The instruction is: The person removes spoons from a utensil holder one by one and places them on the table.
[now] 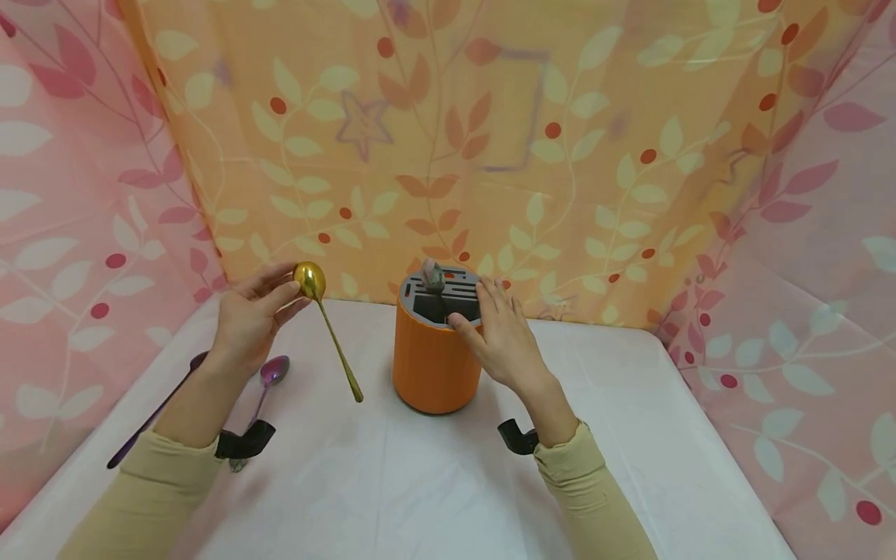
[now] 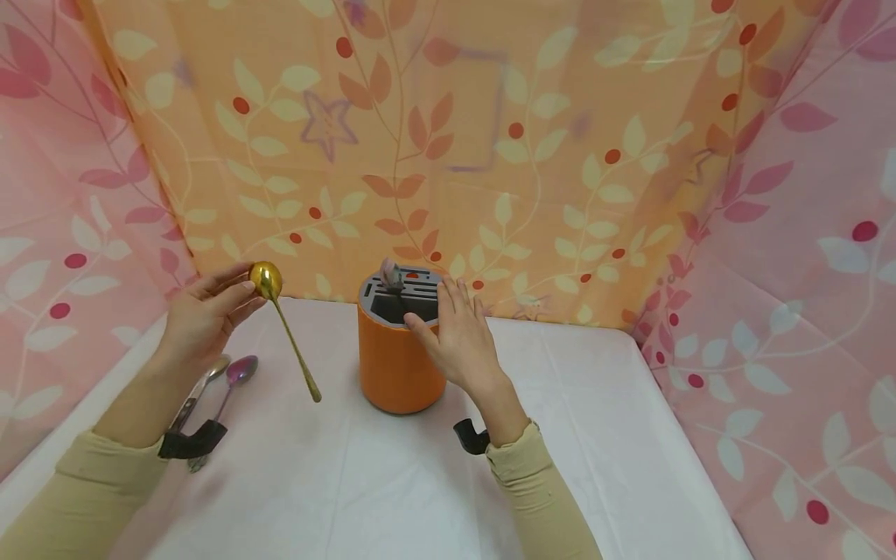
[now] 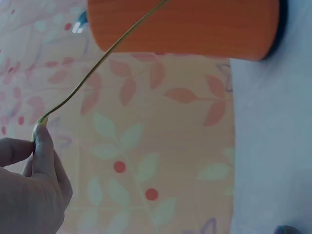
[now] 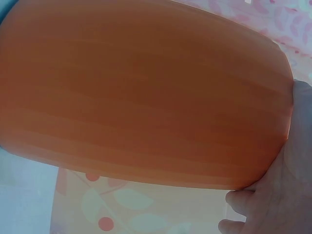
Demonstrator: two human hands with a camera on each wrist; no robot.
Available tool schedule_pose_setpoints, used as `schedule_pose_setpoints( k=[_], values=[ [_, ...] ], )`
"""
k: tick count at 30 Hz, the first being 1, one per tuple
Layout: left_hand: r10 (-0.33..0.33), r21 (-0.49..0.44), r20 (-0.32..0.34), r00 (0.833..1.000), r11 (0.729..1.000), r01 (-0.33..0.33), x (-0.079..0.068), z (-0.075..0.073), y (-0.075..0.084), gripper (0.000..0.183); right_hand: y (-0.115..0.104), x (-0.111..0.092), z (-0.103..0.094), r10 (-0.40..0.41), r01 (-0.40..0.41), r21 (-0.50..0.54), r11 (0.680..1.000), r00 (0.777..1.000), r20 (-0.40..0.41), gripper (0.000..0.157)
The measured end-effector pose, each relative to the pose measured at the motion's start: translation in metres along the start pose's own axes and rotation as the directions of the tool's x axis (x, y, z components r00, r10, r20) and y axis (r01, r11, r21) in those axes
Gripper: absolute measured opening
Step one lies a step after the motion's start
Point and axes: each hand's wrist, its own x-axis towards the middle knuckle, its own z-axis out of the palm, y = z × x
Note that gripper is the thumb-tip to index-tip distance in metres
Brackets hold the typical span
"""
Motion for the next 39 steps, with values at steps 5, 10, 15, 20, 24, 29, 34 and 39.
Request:
schedule_pose_setpoints(
  k=[5, 10, 15, 20, 24, 29, 34, 39],
  values=[
    [-0.142, 0.119, 0.077, 0.987, 0.984, 0.132, 0.005, -0.021, -0.008, 0.026, 0.0, 0.0, 0.001, -0.002, 0.002, -0.004, 1.0, 1.0, 0.002, 0.092],
    [-0.3, 0.268, 0.126, 0.946, 0.928, 0.259, 0.011, -0.044, -0.014, 0.025, -0.001, 0.0, 0.002, -0.003, 0.003, 0.0, 1.0, 1.0, 0.003, 0.092],
    [-0.411, 0.46, 0.124, 0.903, 0.83, 0.315, 0.017, -0.06, -0.022, 0.043, -0.001, 0.0, 0.001, -0.005, 0.005, 0.0, 1.0, 1.0, 0.001, 0.093],
    [-0.477, 0.577, 0.102, 0.873, 0.743, 0.339, 0.021, -0.073, -0.033, 0.052, -0.001, 0.0, 0.001, -0.001, 0.001, 0.0, 1.0, 1.0, 0.001, 0.092],
    [-0.502, 0.623, 0.084, 0.861, 0.701, 0.348, 0.022, -0.083, -0.042, 0.052, -0.001, -0.001, 0.0, 0.0, 0.0, -0.003, 1.0, 1.0, 0.001, 0.093],
    [-0.505, 0.643, 0.069, 0.86, 0.682, 0.349, 0.022, -0.09, -0.05, 0.05, -0.001, -0.001, 0.0, 0.005, -0.005, -0.001, 1.0, 1.0, -0.001, 0.093],
    [-0.509, 0.665, 0.032, 0.86, 0.653, 0.362, 0.024, -0.096, -0.056, 0.048, 0.0, 0.0, 0.001, 0.007, -0.007, 0.002, 1.0, 1.0, -0.002, 0.093],
    [-0.517, 0.709, -0.006, 0.856, 0.601, 0.368, 0.024, -0.101, -0.059, 0.046, 0.0, -0.001, 0.001, 0.004, -0.004, 0.008, 1.0, 1.0, -0.007, 0.091]
  ],
)
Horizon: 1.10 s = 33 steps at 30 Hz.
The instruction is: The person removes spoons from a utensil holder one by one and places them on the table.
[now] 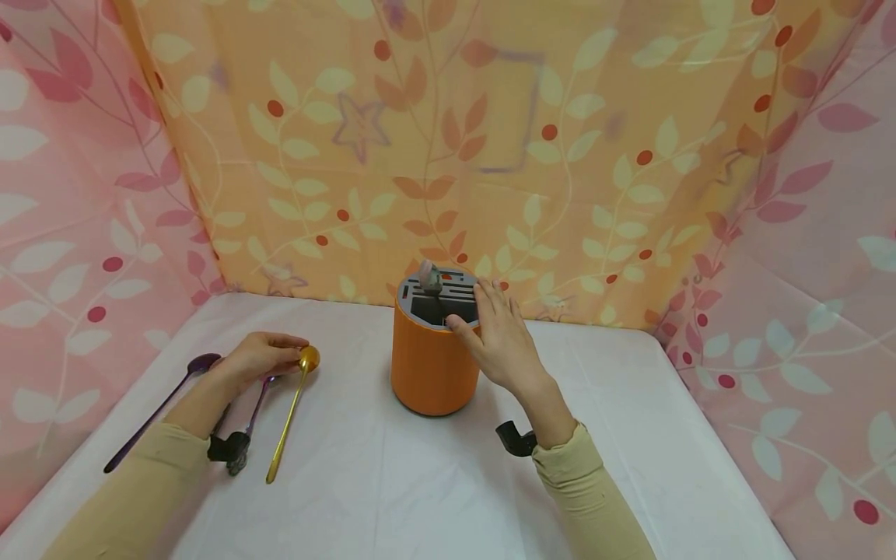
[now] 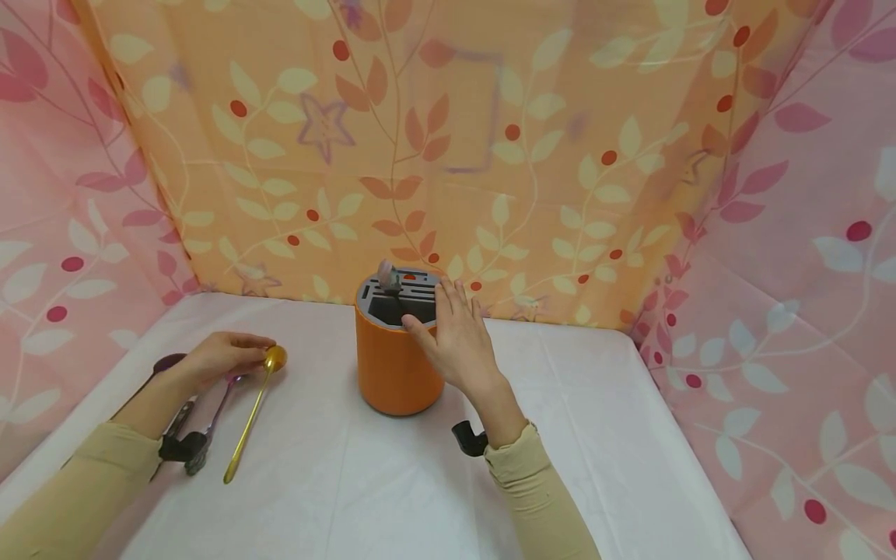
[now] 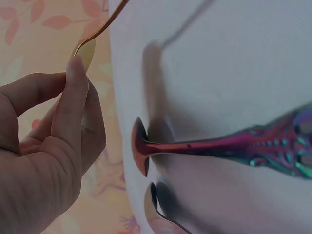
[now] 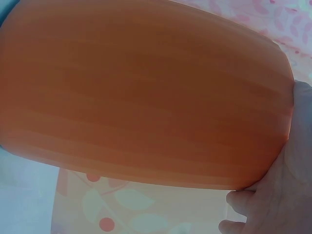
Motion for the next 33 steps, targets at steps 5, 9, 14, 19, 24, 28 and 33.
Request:
schedule_pose_setpoints(
  k=[5, 9, 14, 19, 24, 28, 33],
  values=[
    [0.001, 0.025, -0.017, 1.0, 1.0, -0.001, 0.0, -0.002, -0.008, 0.045, 0.0, -0.001, 0.0, -0.005, 0.005, 0.004, 1.0, 1.0, -0.004, 0.092],
    [-0.013, 0.023, -0.036, 0.999, 1.0, 0.014, 0.002, -0.002, -0.013, 0.044, 0.001, 0.0, 0.001, -0.009, 0.009, -0.002, 1.0, 1.0, -0.005, 0.092],
    [-0.028, 0.096, -0.077, 0.997, 0.995, 0.035, 0.003, 0.001, -0.014, 0.042, 0.001, -0.001, 0.001, -0.008, 0.008, 0.002, 1.0, 1.0, -0.009, 0.091],
    [0.003, 0.25, -0.112, 0.994, 0.968, 0.025, 0.0, 0.005, -0.011, 0.037, 0.001, -0.001, 0.001, -0.01, 0.01, 0.009, 1.0, 1.0, -0.012, 0.091],
    [0.034, 0.396, -0.134, 0.99, 0.918, 0.022, -0.001, 0.007, -0.01, 0.033, 0.001, -0.001, 0.001, -0.015, 0.016, 0.004, 1.0, 1.0, -0.016, 0.093],
    [0.078, 0.479, -0.135, 0.988, 0.878, -0.004, 0.001, 0.008, -0.014, 0.031, 0.0, -0.001, 0.0, -0.014, 0.015, 0.005, 1.0, 1.0, -0.015, 0.093],
    [0.133, 0.554, -0.124, 0.983, 0.831, -0.042, 0.001, 0.011, -0.016, 0.033, 0.0, -0.001, 0.0, -0.009, 0.009, 0.002, 1.0, 1.0, -0.012, 0.093]
  ],
)
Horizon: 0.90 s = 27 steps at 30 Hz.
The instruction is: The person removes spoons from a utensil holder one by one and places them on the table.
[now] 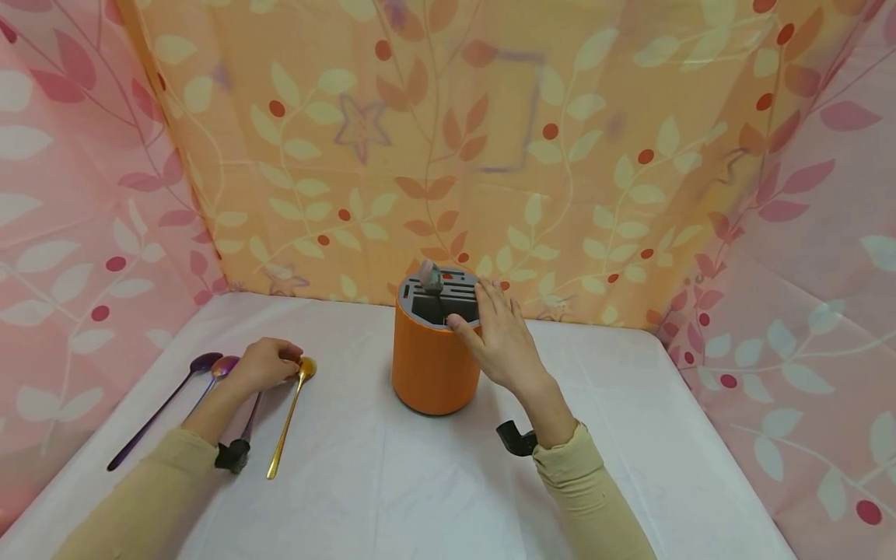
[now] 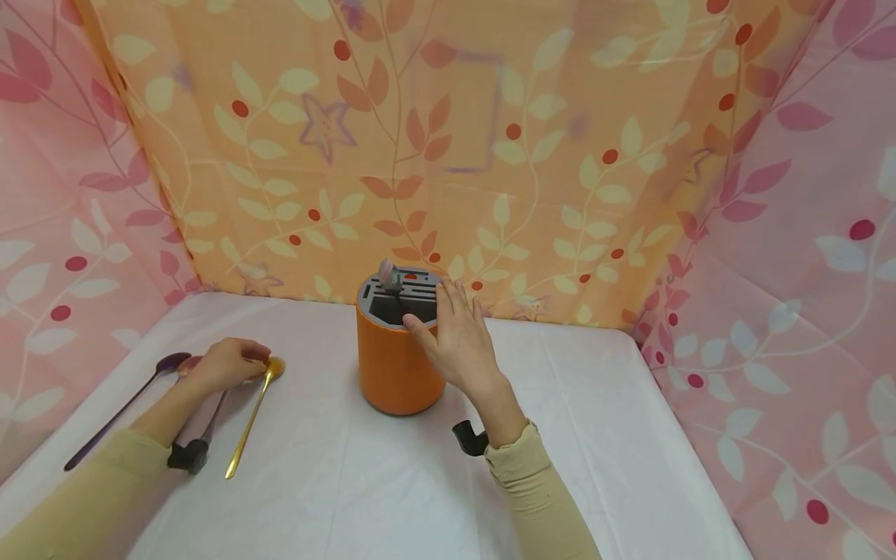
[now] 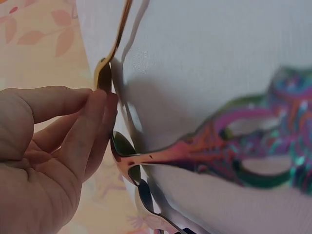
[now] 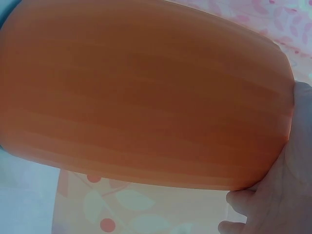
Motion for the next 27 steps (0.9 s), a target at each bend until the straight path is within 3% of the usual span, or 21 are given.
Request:
schedule_pose_setpoints(
  k=[7, 13, 18, 23, 27],
  values=[
    [-0.031, 0.057, -0.009, 0.999, 0.998, 0.031, -0.009, 0.002, 0.012, 0.038, 0.0, 0.0, -0.001, -0.001, 0.001, 0.004, 1.0, 1.0, 0.002, 0.093],
    [-0.008, 0.133, -0.041, 0.999, 0.991, 0.013, -0.015, 0.002, 0.017, 0.044, 0.0, -0.001, -0.001, -0.005, 0.005, 0.007, 1.0, 1.0, -0.002, 0.092],
    [0.01, 0.114, -0.037, 0.999, 0.994, -0.005, -0.017, 0.001, 0.021, 0.053, 0.0, 0.0, 0.0, -0.008, 0.008, 0.005, 1.0, 1.0, -0.007, 0.093],
    [0.092, 0.048, -0.094, 0.991, 0.995, -0.088, -0.017, -0.002, 0.033, 0.051, 0.001, 0.001, 0.001, -0.006, 0.006, 0.004, 1.0, 1.0, -0.008, 0.094],
    [0.163, 0.003, -0.187, 0.969, 0.986, -0.165, -0.017, -0.004, 0.047, 0.049, 0.001, 0.0, 0.002, -0.006, 0.006, 0.007, 1.0, 1.0, -0.009, 0.093]
  ],
)
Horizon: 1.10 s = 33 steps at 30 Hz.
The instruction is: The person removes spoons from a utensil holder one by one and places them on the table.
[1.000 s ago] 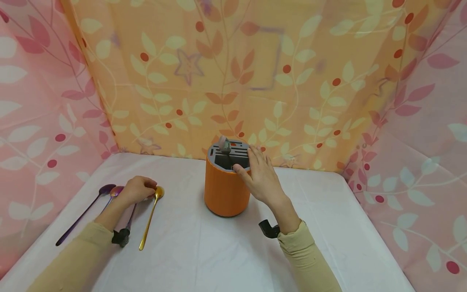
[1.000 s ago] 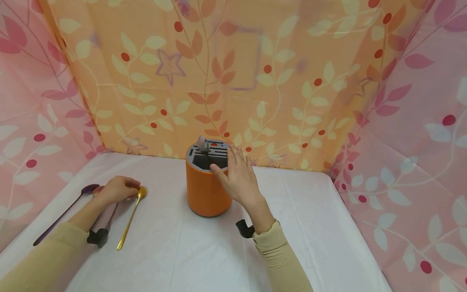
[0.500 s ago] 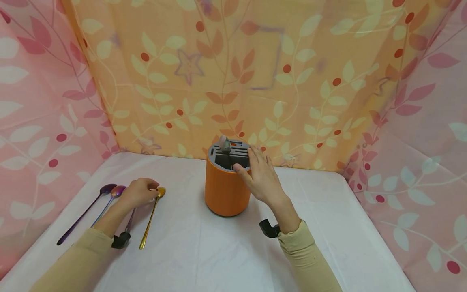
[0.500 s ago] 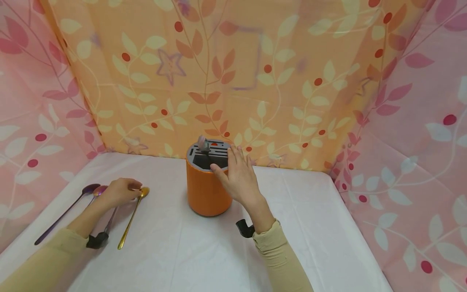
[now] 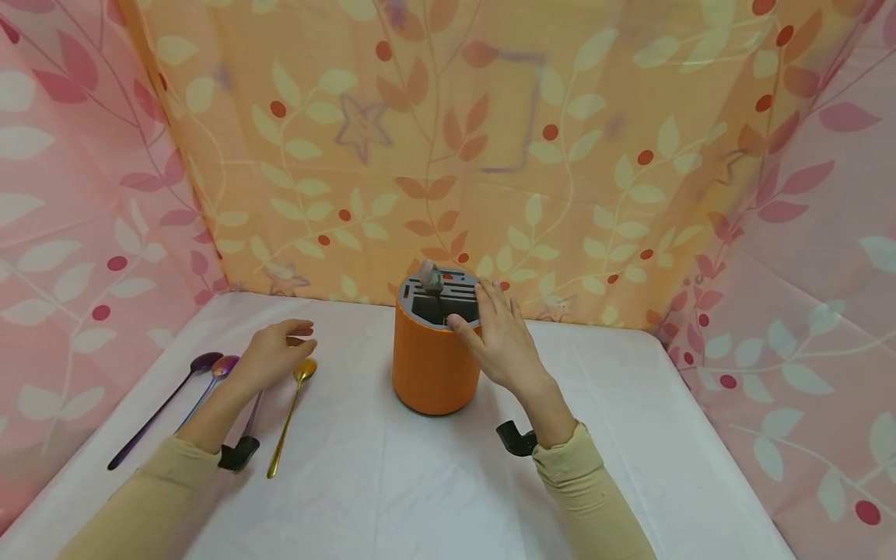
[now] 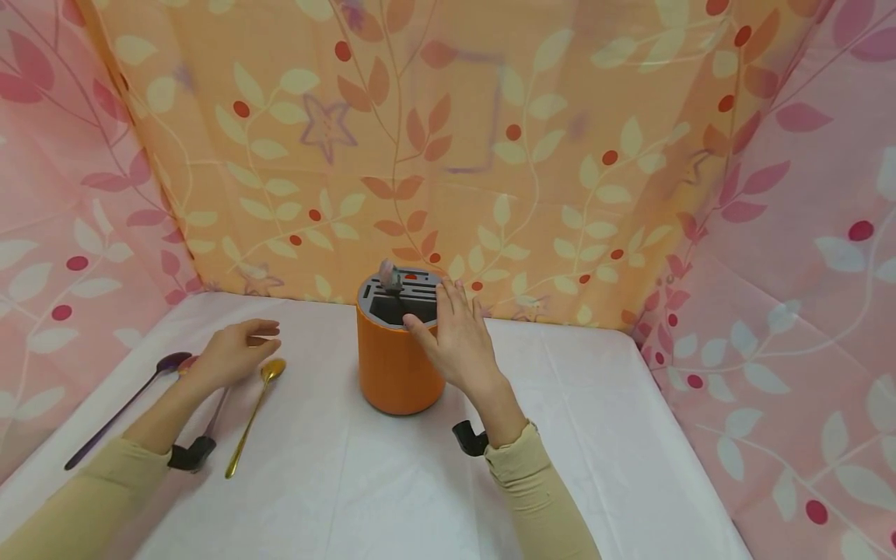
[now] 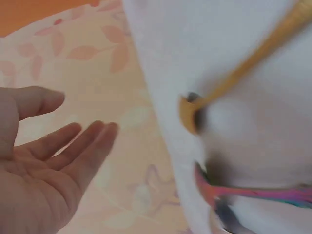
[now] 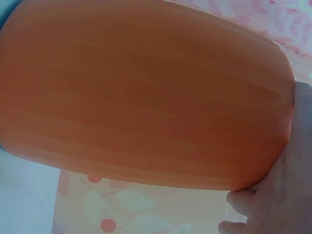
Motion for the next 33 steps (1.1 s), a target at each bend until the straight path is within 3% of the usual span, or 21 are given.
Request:
schedule_pose_setpoints(
  k=[5, 10, 19, 28, 33],
  values=[
    [0.062, -0.074, -0.102, 0.993, 0.995, -0.07, 0.003, -0.001, 0.023, 0.044, 0.0, 0.0, 0.0, -0.002, 0.002, -0.001, 1.0, 1.0, 0.001, 0.093],
    [0.12, -0.175, -0.212, 0.97, 0.972, -0.158, 0.008, 0.002, 0.051, 0.04, 0.0, 0.0, -0.002, 0.0, 0.0, -0.006, 1.0, 1.0, 0.005, 0.094],
    [0.196, -0.367, -0.316, 0.928, 0.877, -0.31, 0.014, 0.015, 0.106, 0.038, -0.001, -0.001, -0.004, 0.01, -0.01, -0.001, 1.0, 1.0, -0.002, 0.09],
    [0.187, -0.46, -0.353, 0.917, 0.819, -0.344, 0.024, 0.027, 0.143, 0.037, -0.001, 0.001, -0.002, 0.008, -0.008, -0.01, 1.0, 1.0, 0.007, 0.091],
    [0.162, -0.451, -0.369, 0.915, 0.83, -0.329, 0.031, 0.031, 0.157, 0.036, -0.002, 0.001, -0.002, 0.007, -0.007, -0.014, 1.0, 1.0, 0.01, 0.092]
  ],
)
